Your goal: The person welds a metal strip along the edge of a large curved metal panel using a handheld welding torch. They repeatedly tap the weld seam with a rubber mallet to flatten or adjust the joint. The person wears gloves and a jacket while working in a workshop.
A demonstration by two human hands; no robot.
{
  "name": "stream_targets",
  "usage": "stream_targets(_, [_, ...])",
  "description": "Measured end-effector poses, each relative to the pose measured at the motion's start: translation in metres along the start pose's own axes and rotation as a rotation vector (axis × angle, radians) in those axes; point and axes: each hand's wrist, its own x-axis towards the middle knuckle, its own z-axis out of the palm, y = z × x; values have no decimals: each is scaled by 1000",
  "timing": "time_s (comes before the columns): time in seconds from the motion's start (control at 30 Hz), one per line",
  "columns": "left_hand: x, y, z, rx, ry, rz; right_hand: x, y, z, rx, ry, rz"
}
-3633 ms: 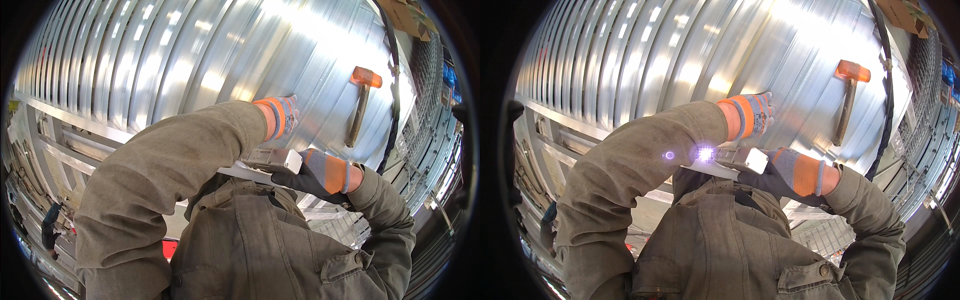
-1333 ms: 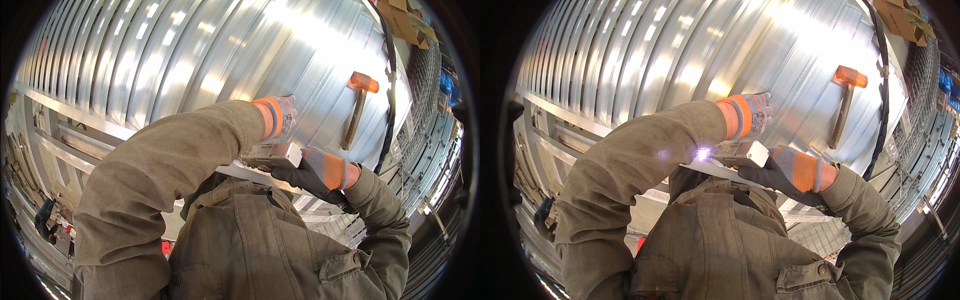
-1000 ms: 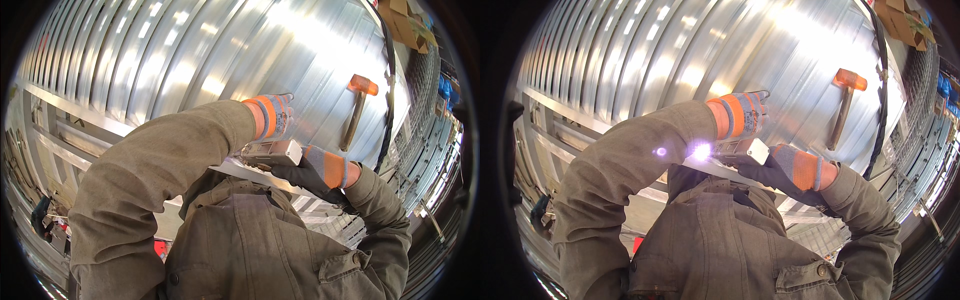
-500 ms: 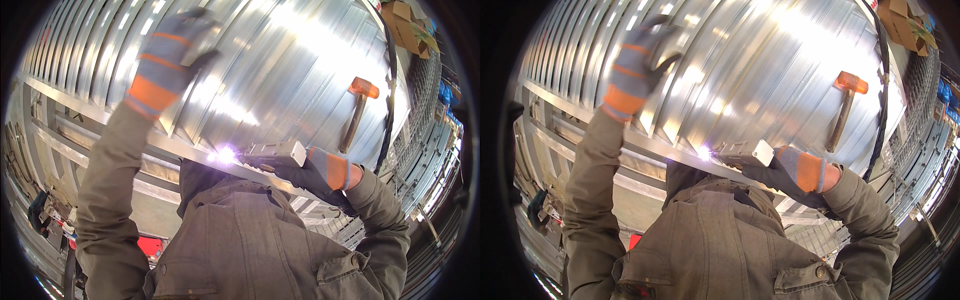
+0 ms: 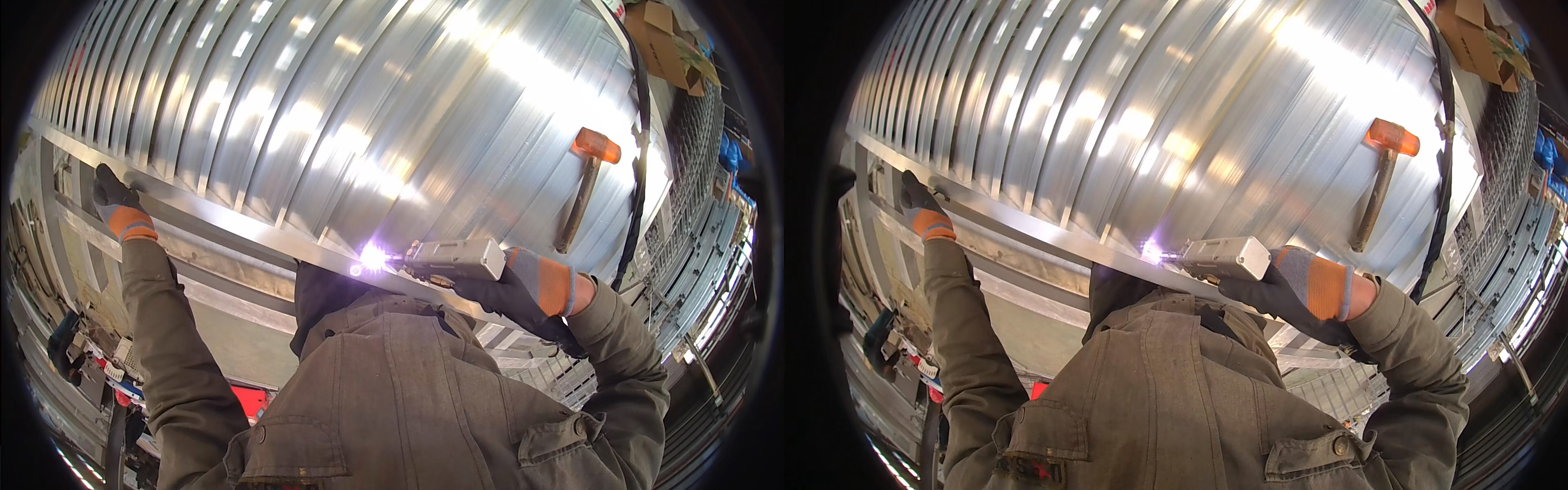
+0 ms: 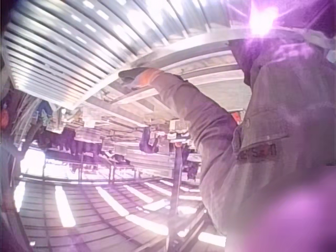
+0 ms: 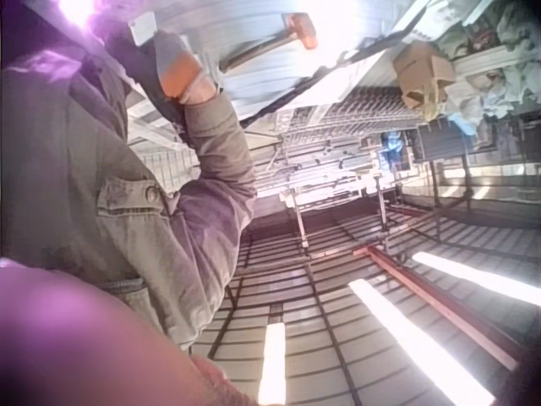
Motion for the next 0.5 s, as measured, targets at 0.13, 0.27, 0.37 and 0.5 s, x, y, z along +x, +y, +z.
stream_targets(0.13, [20,-48,-5,52,2,-248,-2,1,1,-10,-4,5])
stream_targets(0.27, [24,-75,-2,233,-44,-344,-8,-6,-2,-61,-50,50])
stream_targets(0.37, [24,-79,3,420,-101,-324,-16,-14,-5,-118,-54,113])
stream_targets(0.5, [18,-74,11,745,-199,-223,-19,-15,-4,-132,-30,69])
